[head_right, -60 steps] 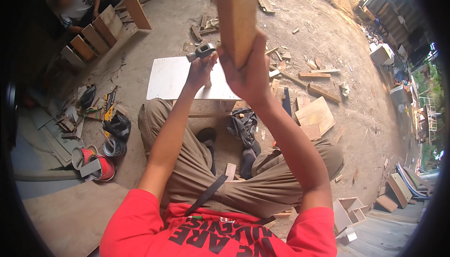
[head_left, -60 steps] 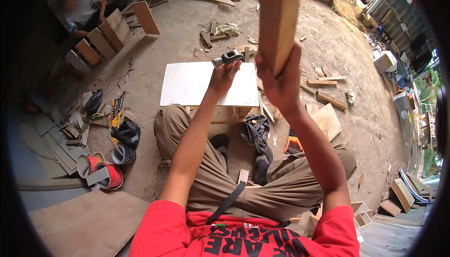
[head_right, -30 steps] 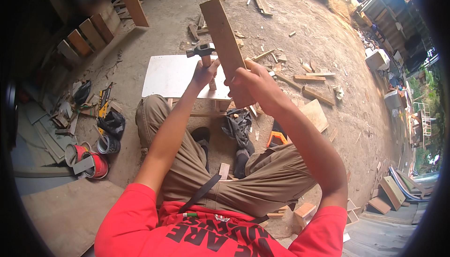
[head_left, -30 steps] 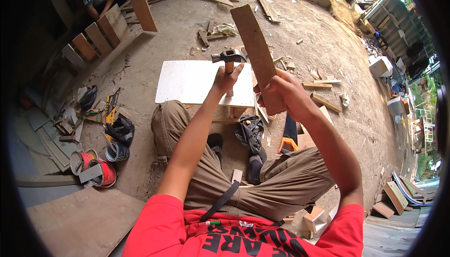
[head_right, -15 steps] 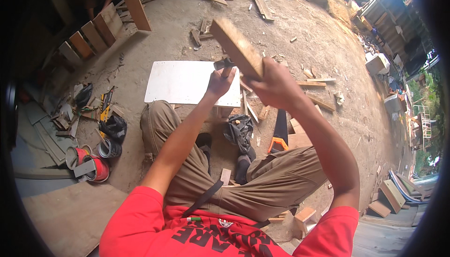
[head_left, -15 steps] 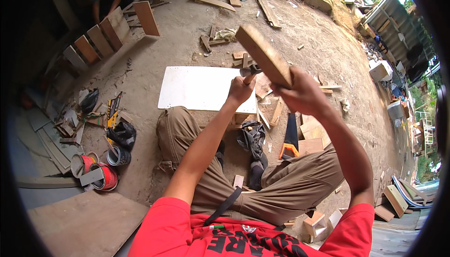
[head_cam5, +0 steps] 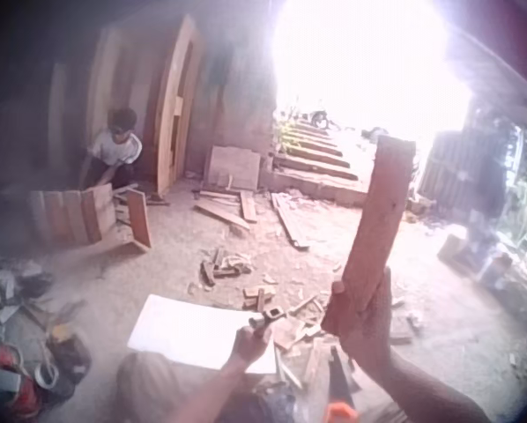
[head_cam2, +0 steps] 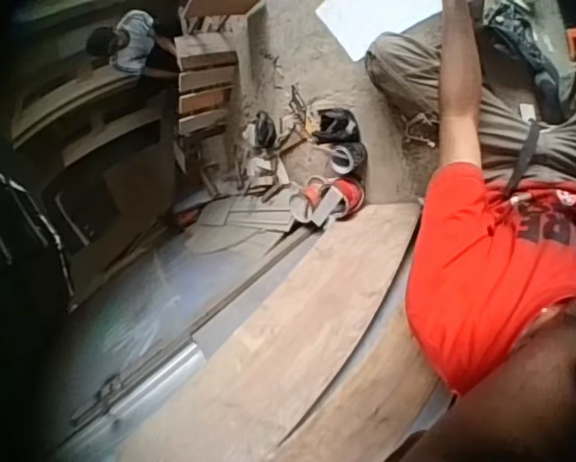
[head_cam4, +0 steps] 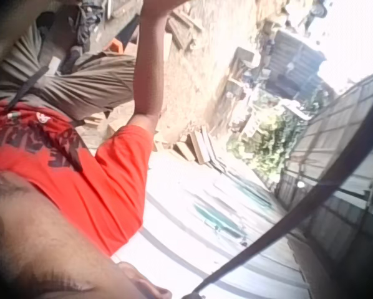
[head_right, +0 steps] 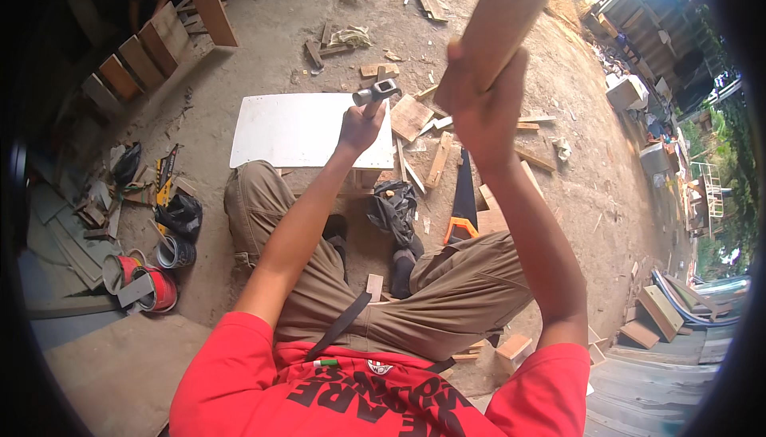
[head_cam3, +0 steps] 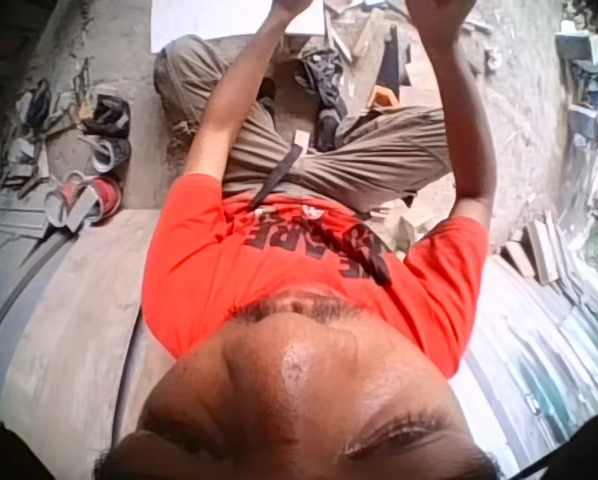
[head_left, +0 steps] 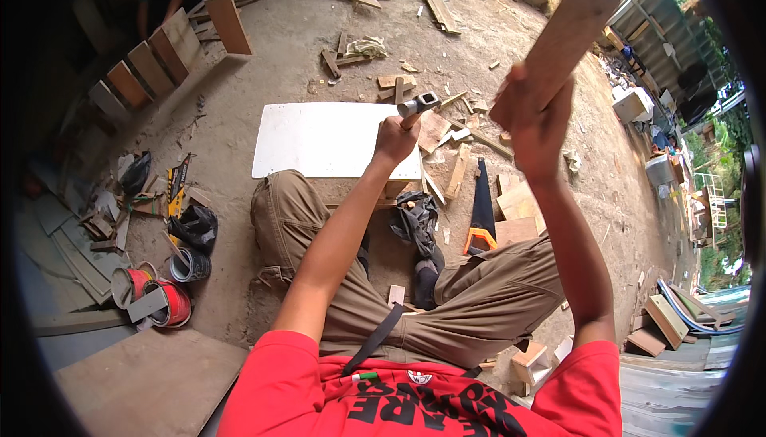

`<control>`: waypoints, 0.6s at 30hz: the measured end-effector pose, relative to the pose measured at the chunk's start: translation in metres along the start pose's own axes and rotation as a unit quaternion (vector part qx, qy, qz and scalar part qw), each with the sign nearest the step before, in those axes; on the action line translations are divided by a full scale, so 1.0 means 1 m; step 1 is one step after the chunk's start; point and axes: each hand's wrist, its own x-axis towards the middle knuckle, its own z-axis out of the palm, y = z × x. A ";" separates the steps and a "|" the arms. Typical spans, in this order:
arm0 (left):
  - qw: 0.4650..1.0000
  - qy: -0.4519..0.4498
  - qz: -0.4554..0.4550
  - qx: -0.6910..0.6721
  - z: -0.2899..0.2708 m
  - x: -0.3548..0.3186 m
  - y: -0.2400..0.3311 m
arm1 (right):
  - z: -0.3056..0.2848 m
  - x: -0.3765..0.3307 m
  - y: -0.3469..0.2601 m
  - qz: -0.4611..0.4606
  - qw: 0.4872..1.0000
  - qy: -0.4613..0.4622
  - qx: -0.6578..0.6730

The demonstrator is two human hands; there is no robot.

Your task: The person sits on the floor and repeatedly hammers nails into a wooden plank. They pick up nails, position them on the wood, and strike them with a hammer. The person occasionally inspects the plank and the hammer.

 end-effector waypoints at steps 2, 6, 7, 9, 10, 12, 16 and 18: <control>1.000 0.004 0.010 0.004 0.001 0.004 -0.002 | 0.015 -0.011 0.034 0.091 0.932 -0.232 -0.264; 0.999 0.023 0.020 0.019 -0.006 0.001 -0.006 | 0.001 -0.006 -0.004 0.088 0.995 -0.036 0.039; 0.999 0.018 0.018 0.023 -0.003 -0.002 -0.004 | -0.005 -0.006 -0.020 0.044 0.993 0.056 0.094; 0.999 0.001 0.037 0.000 0.003 0.002 -0.008 | 0.015 -0.019 0.028 -0.142 0.962 0.085 0.217; 0.997 0.017 0.075 0.012 0.001 0.005 -0.027 | 0.020 -0.023 0.036 -0.065 0.976 -0.039 -0.204; 0.993 -0.002 0.101 0.068 0.000 0.010 -0.036 | 0.027 -0.018 0.042 0.073 0.957 -0.196 -0.200; 0.980 -0.016 0.129 -0.148 -0.001 -0.010 -0.033 | -0.008 -0.008 0.000 0.070 0.996 -0.045 0.045; 0.984 -0.050 0.138 -0.100 -0.003 -0.014 -0.038 | -0.013 -0.004 0.016 0.020 0.995 0.072 0.072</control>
